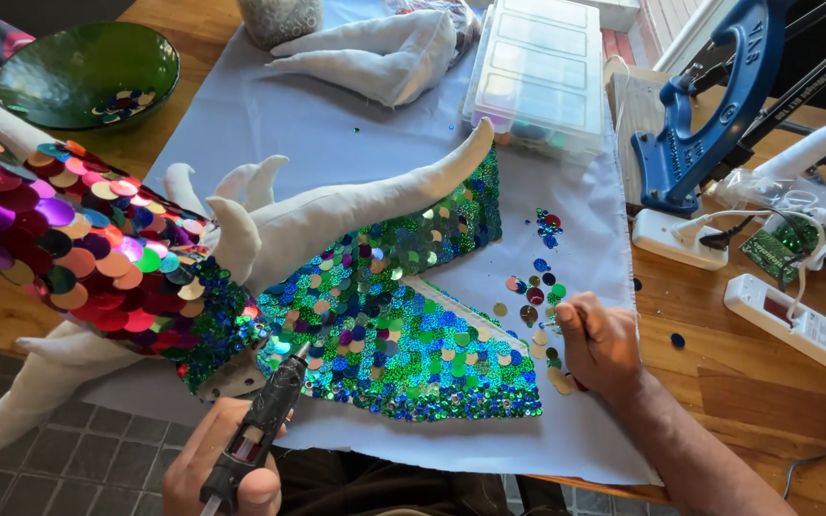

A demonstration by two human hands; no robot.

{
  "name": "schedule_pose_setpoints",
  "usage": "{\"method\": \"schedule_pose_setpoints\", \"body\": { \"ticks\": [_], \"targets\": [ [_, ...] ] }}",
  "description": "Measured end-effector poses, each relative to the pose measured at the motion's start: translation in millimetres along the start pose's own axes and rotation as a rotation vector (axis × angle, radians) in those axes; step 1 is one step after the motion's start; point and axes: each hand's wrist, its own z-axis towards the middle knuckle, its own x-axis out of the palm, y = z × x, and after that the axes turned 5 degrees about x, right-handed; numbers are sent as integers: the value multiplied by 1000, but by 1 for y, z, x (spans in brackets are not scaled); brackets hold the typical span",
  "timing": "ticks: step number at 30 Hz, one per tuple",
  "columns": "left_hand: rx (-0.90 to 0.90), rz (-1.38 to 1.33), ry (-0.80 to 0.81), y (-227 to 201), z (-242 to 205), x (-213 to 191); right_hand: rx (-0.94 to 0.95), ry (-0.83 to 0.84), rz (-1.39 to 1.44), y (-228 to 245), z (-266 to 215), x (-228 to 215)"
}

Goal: Decorating a stuffed fabric horn by gluing individual sequins onto its surface using a hot glue gun and a positioning tool.

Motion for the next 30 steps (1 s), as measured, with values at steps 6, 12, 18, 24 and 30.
{"method": "schedule_pose_setpoints", "body": {
  "ticks": [6,12,18,24,30],
  "targets": [
    [130,26,-118,-16,12,-9,269,-137,341,29,7,-8],
    [130,11,-107,1,20,-28,511,-234,483,26,2,9],
    [107,-69,-133,-18,42,-39,295,-259,703,76,19,24],
    [118,1,-127,-10,49,-23,302,-224,873,127,41,34],
    [88,92,-117,-1,48,-17,148,-143,807,149,56,44]
  ]
}}
